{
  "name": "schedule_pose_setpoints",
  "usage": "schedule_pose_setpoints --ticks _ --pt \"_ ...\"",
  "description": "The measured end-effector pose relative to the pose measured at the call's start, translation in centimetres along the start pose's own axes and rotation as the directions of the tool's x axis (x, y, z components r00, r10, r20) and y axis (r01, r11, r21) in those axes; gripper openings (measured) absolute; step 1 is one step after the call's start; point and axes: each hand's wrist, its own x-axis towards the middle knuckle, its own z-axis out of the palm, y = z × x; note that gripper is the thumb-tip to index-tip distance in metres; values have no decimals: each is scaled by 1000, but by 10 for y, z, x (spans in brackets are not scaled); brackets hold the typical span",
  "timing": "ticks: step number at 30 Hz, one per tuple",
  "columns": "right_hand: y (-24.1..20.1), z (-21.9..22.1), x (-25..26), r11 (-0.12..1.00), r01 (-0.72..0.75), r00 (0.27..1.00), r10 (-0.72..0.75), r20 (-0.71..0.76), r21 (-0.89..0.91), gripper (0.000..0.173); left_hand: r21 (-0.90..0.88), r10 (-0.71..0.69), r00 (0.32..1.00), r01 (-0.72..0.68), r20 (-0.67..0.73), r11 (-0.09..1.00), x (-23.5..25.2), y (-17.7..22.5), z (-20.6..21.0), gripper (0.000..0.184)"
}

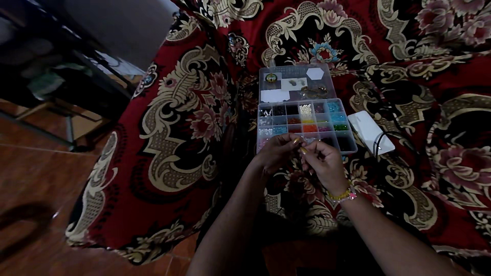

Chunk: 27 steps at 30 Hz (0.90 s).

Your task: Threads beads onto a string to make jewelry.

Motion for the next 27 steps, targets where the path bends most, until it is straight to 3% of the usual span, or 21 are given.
schedule_pose_setpoints --ticks 27 --pt "0 -1 0 1000 -4 1000 3 13 1 10 61 17 1000 -16 -14 998 -3 6 2 17"
